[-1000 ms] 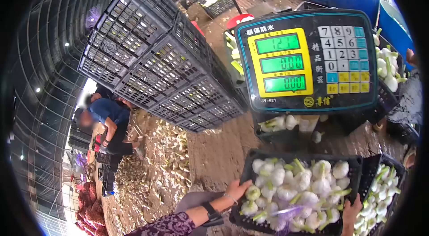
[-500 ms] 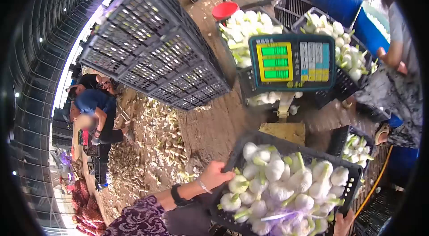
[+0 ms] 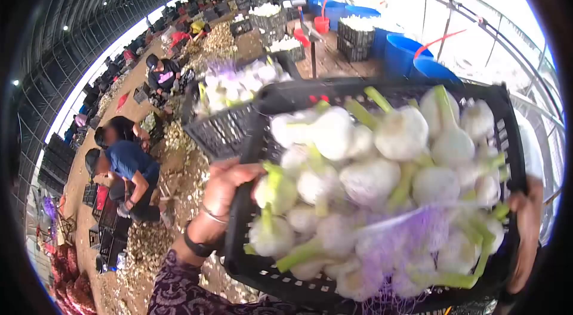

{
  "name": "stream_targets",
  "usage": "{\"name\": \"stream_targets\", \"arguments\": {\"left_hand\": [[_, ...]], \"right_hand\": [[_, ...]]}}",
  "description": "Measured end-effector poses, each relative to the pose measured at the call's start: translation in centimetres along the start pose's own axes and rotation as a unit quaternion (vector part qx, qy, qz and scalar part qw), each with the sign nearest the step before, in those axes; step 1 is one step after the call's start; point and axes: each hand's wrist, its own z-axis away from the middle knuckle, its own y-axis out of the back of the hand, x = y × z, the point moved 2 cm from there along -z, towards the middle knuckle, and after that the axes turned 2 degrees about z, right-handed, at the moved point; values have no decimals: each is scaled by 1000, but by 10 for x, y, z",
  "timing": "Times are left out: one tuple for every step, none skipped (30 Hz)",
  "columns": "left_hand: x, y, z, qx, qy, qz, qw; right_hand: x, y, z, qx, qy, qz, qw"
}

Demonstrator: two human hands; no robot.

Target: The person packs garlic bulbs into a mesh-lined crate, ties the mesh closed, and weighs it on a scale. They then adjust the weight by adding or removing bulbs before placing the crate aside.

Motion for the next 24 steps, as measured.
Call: {"name": "stream_targets", "arguments": {"left_hand": [[25, 16, -17, 41, -36, 11, 998], [51, 32, -31, 71, -50, 17, 996], [82, 50, -47, 80, -89, -3, 993], [113, 68, -65, 89, -119, -34, 988], [144, 81, -79, 112, -150, -78, 979], [169, 106, -104, 137, -123, -100, 978], [187, 137, -134, 109, -136, -90, 981], [207, 175, -164, 114, -164, -136, 970], [222, 186, -176, 128, -181, -87, 971], [225, 211, -196, 124, -164, -83, 975], [231, 241, -217, 108, -222, -134, 960], [236, 265, -233, 93, -281, -184, 937], [236, 285, -249, 79, -345, -230, 906], [239, 286, -258, 82, -341, -226, 909], [240, 283, -263, 148, -224, -221, 938], [234, 289, -269, 212, -100, -212, 949], [219, 317, -287, 214, -88, -207, 951], [201, 357, -311, 160, -148, -355, 909], [187, 379, -330, 95, -203, -493, 841], [179, 389, -341, 121, -158, -382, 903], [186, 396, -351, 98, -140, -387, 906], [185, 397, -358, 93, -187, -406, 890], [183, 401, -362, 93, -239, -424, 869], [180, 416, -368, 65, -222, -330, 915]], "right_hand": [[-23, -14, -36, 11, 28, -5, 1000], [-38, -29, -72, 42, 31, -35, 998], [-87, -59, -100, 41, 66, -61, 995], [-159, -89, -116, -13, 69, -43, 997], [-203, -120, -136, -10, 83, -72, 994], [-249, -148, -153, -39, 107, -79, 990], [-275, -180, -182, -40, 180, -13, 983], [-299, -204, -212, -116, 224, 21, 967], [-338, -232, -215, -77, 295, 104, 947], [-347, -265, -264, -75, 487, 255, 832], [-372, -294, -292, -91, 543, 289, 783], [-396, -318, -288, -152, 467, 188, 851], [-422, -340, -286, -203, 382, 82, 898], [-435, -364, -295, -220, 383, 84, 893], [-444, -391, -299, -241, 382, 87, 888], [-446, -414, -299, -266, 346, 84, 896], [-444, -440, -305, -263, 366, 127, 883], [-433, -472, -313, -235, 428, 158, 858], [-417, -498, -323, -205, 485, 185, 830], [-434, -497, -310, -240, 463, 269, 810], [-433, -503, -324, -246, 457, 275, 809], [-423, -508, -332, -266, 508, 252, 780], [-433, -505, -321, -279, 562, 223, 746], [-434, -500, -312, -303, 380, 152, 860]]}}
